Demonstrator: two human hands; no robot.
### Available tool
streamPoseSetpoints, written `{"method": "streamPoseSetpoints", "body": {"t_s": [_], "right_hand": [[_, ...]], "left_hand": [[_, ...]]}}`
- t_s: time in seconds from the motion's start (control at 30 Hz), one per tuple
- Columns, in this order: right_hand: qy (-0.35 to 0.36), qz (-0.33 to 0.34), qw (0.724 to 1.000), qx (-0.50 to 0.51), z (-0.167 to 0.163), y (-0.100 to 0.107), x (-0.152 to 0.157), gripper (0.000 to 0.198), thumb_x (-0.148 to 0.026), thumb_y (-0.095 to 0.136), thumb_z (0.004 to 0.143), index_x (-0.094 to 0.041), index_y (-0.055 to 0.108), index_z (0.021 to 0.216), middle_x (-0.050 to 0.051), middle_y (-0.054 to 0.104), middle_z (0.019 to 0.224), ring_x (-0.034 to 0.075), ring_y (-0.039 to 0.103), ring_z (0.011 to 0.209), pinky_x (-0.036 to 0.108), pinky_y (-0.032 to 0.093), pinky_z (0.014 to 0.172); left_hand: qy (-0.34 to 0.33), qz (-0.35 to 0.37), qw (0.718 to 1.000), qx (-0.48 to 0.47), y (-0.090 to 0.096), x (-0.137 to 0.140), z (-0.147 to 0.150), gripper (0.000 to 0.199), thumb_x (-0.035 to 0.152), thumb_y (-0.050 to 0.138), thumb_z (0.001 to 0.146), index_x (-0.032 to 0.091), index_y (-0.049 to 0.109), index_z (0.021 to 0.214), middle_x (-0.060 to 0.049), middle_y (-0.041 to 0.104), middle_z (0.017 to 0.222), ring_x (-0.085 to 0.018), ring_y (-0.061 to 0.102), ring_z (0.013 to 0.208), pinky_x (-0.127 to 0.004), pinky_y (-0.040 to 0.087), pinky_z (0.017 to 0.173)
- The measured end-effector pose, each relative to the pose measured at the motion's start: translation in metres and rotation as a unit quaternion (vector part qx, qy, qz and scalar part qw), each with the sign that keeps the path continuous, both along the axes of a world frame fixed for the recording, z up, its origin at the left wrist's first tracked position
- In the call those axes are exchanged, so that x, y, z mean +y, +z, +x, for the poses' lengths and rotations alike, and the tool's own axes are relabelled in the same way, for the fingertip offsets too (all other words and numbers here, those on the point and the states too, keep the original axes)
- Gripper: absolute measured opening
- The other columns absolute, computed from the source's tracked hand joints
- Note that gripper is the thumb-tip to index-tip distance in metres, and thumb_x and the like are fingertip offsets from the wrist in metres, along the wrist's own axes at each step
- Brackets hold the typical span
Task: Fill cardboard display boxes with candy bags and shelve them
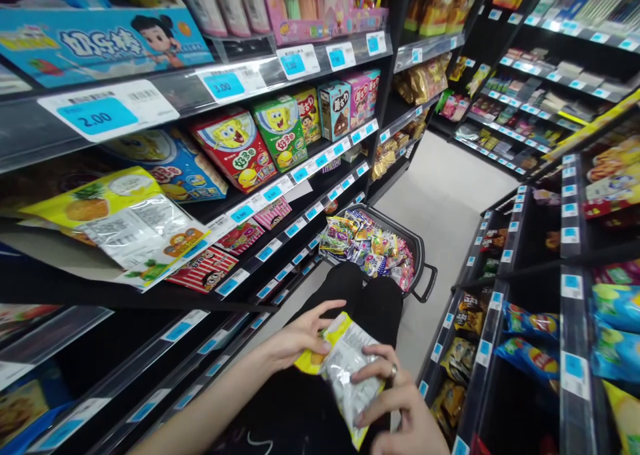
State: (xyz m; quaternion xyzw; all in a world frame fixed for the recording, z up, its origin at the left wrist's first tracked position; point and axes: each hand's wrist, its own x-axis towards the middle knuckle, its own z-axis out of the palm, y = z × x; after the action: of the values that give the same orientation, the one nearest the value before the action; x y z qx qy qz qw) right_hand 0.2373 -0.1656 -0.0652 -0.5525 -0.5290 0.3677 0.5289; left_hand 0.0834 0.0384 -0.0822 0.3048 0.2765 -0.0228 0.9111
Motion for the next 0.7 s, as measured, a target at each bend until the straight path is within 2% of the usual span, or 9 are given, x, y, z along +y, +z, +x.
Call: {"method": "streamPoseSetpoints", "body": {"t_s": [0.1,0.17,0.23,0.33,0.4,0.47,0.57,0.63,0.7], "right_hand": [[-0.071,-0.037,0.991,0.103,-0.001,0.002,0.007,0.053,-0.069,0.06,0.072,-0.036,0.067,0.113,0.008,0.056,0.132,0.031,0.057,0.111,0.045,0.047,0.093],[-0.146,-0.099,0.981,0.085,0.002,0.003,0.022,0.048,-0.054,0.067,0.077,-0.034,0.063,0.12,0.009,0.056,0.131,0.027,0.06,0.105,0.043,0.046,0.092],[-0.176,-0.159,0.97,0.042,0.006,0.006,0.039,0.046,-0.04,0.077,0.072,-0.031,0.066,0.116,0.007,0.065,0.116,0.026,0.059,0.102,0.043,0.043,0.095],[-0.104,-0.178,0.974,0.096,0.013,0.008,0.06,0.037,-0.032,0.087,0.056,-0.023,0.076,0.091,0.003,0.072,0.083,0.025,0.062,0.085,0.039,0.047,0.086],[-0.061,-0.156,0.972,0.164,0.013,0.006,0.067,0.03,-0.038,0.087,0.053,-0.019,0.077,0.074,0.004,0.071,0.07,0.024,0.064,0.072,0.036,0.052,0.073],[-0.097,-0.128,0.965,0.205,0.008,0.002,0.069,0.037,-0.052,0.077,0.065,-0.016,0.076,0.076,0.006,0.072,0.069,0.024,0.066,0.065,0.035,0.053,0.064],[-0.224,-0.072,0.938,0.253,-0.009,-0.002,0.07,0.052,-0.06,0.048,0.086,-0.018,0.071,0.104,0.01,0.075,0.085,0.024,0.07,0.068,0.036,0.056,0.065],[-0.34,-0.014,0.895,0.289,-0.024,-0.002,0.071,0.049,-0.057,0.045,0.089,-0.022,0.064,0.118,0.009,0.075,0.094,0.023,0.072,0.075,0.037,0.057,0.072],[-0.434,0.031,0.847,0.306,-0.039,-0.002,0.071,0.046,-0.052,0.051,0.089,-0.024,0.06,0.124,0.009,0.075,0.098,0.022,0.072,0.081,0.036,0.057,0.079]], "left_hand": [[-0.041,0.067,0.995,-0.054,0.019,0.007,0.007,0.09,0.001,0.079,0.051,0.019,0.044,0.132,-0.005,0.071,0.086,-0.017,0.066,0.07,-0.027,0.052,0.066],[-0.077,0.134,0.986,-0.056,0.031,0.013,0.013,0.085,0.0,0.074,0.055,0.02,0.046,0.132,-0.003,0.071,0.085,-0.016,0.066,0.068,-0.025,0.051,0.064],[-0.119,0.207,0.97,-0.05,0.042,0.018,0.022,0.081,-0.002,0.069,0.059,0.022,0.047,0.133,0.0,0.07,0.081,-0.013,0.064,0.065,-0.021,0.049,0.06],[-0.185,0.262,0.945,-0.066,0.057,0.026,0.037,0.074,0.0,0.069,0.062,0.024,0.053,0.13,0.003,0.069,0.073,-0.011,0.062,0.059,-0.018,0.047,0.057],[-0.205,0.259,0.94,-0.088,0.064,0.033,0.043,0.07,0.005,0.077,0.059,0.021,0.058,0.124,0.002,0.069,0.07,-0.011,0.061,0.057,-0.018,0.047,0.056],[-0.131,0.234,0.958,-0.105,0.067,0.04,0.043,0.063,0.018,0.081,0.061,0.018,0.06,0.12,-0.002,0.071,0.073,-0.013,0.063,0.059,-0.02,0.048,0.057],[0.032,0.156,0.977,-0.143,0.058,0.038,0.032,0.062,0.044,0.075,0.07,0.015,0.056,0.122,-0.012,0.072,0.092,-0.023,0.069,0.082,-0.031,0.053,0.072],[0.032,0.112,0.977,-0.181,0.044,0.023,0.022,0.075,0.045,0.081,0.063,0.016,0.053,0.125,-0.016,0.069,0.108,-0.03,0.064,0.102,-0.04,0.05,0.085],[0.021,0.089,0.98,-0.174,0.03,0.0,0.015,0.092,0.034,0.089,0.053,0.021,0.046,0.133,-0.015,0.065,0.118,-0.031,0.063,0.105,-0.042,0.048,0.088]]}}
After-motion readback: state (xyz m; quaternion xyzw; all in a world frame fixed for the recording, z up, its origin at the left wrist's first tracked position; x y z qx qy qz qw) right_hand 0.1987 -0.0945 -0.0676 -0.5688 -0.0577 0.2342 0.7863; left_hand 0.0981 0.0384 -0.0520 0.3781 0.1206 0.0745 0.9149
